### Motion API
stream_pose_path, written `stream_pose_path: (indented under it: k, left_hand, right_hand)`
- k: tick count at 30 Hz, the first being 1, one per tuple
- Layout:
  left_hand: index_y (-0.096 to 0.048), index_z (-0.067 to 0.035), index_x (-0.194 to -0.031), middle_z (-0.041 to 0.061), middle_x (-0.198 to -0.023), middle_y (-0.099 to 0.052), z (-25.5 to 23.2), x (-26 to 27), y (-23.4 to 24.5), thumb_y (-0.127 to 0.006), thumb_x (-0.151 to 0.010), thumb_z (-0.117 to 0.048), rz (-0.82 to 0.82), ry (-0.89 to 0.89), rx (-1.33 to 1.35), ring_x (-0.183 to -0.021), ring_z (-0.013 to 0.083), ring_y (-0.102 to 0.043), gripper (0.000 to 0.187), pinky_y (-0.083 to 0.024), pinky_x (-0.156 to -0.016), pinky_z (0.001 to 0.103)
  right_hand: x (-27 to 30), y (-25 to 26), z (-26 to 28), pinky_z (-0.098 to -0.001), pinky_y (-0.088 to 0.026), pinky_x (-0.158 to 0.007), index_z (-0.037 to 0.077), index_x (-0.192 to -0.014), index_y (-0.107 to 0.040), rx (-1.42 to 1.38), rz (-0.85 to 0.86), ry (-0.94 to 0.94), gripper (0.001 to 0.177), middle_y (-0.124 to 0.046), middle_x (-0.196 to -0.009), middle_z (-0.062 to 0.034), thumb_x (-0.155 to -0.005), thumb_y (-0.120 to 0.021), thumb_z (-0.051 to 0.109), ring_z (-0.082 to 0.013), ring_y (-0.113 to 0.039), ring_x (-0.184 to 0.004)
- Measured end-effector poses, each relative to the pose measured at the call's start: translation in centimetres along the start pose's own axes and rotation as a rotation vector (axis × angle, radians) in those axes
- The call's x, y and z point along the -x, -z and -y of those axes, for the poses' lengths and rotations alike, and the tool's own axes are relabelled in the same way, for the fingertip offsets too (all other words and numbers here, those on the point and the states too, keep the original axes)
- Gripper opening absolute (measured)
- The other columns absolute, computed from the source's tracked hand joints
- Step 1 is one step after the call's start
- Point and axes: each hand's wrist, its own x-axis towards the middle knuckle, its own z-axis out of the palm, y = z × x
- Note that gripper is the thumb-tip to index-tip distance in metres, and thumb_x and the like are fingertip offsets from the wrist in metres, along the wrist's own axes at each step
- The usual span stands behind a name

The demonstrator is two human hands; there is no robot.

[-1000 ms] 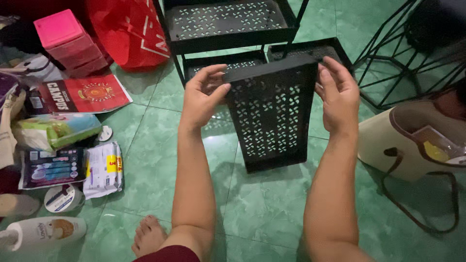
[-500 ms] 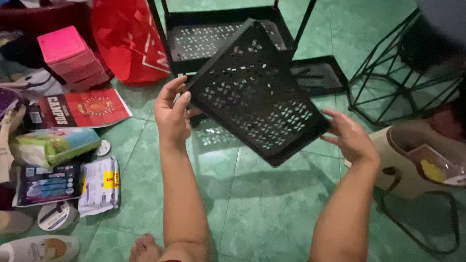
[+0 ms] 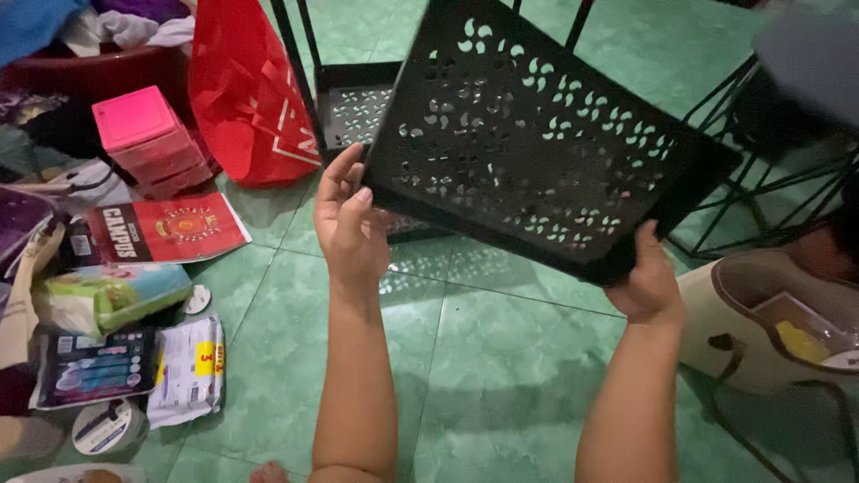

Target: The person assembles a black metal three-tier shelf by hand. They insert the vertical support poles into the perforated trays and stack the tiers to form the complete unit.

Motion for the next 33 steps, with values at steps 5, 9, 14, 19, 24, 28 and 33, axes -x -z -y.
stream_pose_path:
  k: [5, 9, 14, 19, 24, 28, 33]
  left_hand:
    - [-0.042, 0.006, -0.127, 0.013, -0.116, -0.050, -0.7, -0.7, -1.6, -0.044, -0.075, -0.004, 0.078, -0.009, 0.014, -0.103, 0.0194, -0.055, 0.053, -0.051, -0.080, 0.030]
    - [-0.040, 0.006, -0.123, 0.014, -0.115, -0.051, -1.2, -2.2, -3.5, -0.040, -0.075, -0.008, 0.038, -0.019, -0.061, -0.102, 0.0232, -0.055, 0.050, -0.053, -0.083, 0.039]
    - [-0.042, 0.006, -0.122, 0.014, -0.112, -0.054, -1.2, -4.8, -6.7, -0.036, -0.081, -0.012, -0.056, -0.138, -0.028, -0.100, 0.0238, -0.058, 0.045, -0.053, -0.082, 0.036]
    - [-0.045, 0.005, -0.123, 0.014, -0.104, -0.056, -2.1, -7.3, -11.5, -0.035, -0.086, -0.014, -0.141, -0.230, -0.139, -0.085, 0.0221, -0.057, 0.042, -0.049, -0.064, 0.034]
    - [-0.049, 0.003, -0.117, 0.014, -0.102, -0.059, -4.9, -9.5, -17.8, -0.033, -0.082, -0.013, -0.352, -0.320, -0.330, -0.086, 0.0206, -0.062, 0.042, -0.054, -0.064, 0.034]
    - [-0.051, 0.007, -0.120, 0.015, -0.113, -0.058, -7.0, -10.1, -24.0, -0.033, -0.092, -0.008, -0.327, -0.547, -0.657, -0.098, 0.0207, -0.058, 0.037, -0.049, -0.086, 0.032]
    - [-0.048, 0.005, -0.119, 0.012, -0.107, -0.057, -8.2, -9.7, -29.7, -0.034, -0.090, -0.008, -0.445, -0.492, -0.416, -0.091, 0.0192, -0.058, 0.035, -0.050, -0.078, 0.033]
  right_hand:
    - [-0.1, -3.5, 3.3, -0.0425, -0.034, -0.082, 0.006, -0.135, -0.038, -0.035, 0.011, 0.245, 0.059, -0.045, -0.123, -0.0084, -0.095, -0.038, 0.050, -0.0277, -0.043, -0.107]
    - [-1.5, -5.6, 5.7, -0.0407, -0.035, -0.105, 0.007, -0.135, -0.038, 0.023, 0.104, 0.422, 0.058, -0.045, -0.132, -0.0065, -0.096, -0.038, 0.050, -0.0247, -0.043, -0.123]
    - [-4.8, -6.5, 9.3, -0.0405, -0.034, -0.107, 0.008, -0.135, -0.037, -0.074, 0.102, 0.453, 0.055, -0.045, -0.134, -0.0067, -0.097, -0.035, 0.046, -0.0249, -0.043, -0.125]
    - [-9.0, -6.9, 14.8, -0.0416, -0.036, -0.103, 0.008, -0.132, -0.038, -0.204, 0.121, 0.357, 0.053, -0.047, -0.131, -0.0064, -0.094, -0.034, 0.044, -0.0249, -0.046, -0.120]
    - [-12.3, -8.5, 19.8, -0.0433, -0.039, -0.096, 0.008, -0.127, -0.043, -0.257, 0.138, 0.289, 0.048, -0.050, -0.124, -0.0080, -0.093, -0.036, 0.040, -0.0254, -0.049, -0.113]
    - [-13.2, -8.8, 23.6, -0.0404, -0.038, -0.096, 0.005, -0.124, -0.047, -0.408, 0.075, 0.134, 0.046, -0.054, -0.119, -0.0084, -0.093, -0.036, 0.037, -0.0247, -0.051, -0.108]
    - [-12.6, -8.8, 27.1, -0.0424, -0.039, -0.094, 0.000, -0.119, -0.049, -0.520, 0.143, 0.084, 0.045, -0.057, -0.113, -0.0105, -0.091, -0.037, 0.033, -0.0264, -0.054, -0.102]
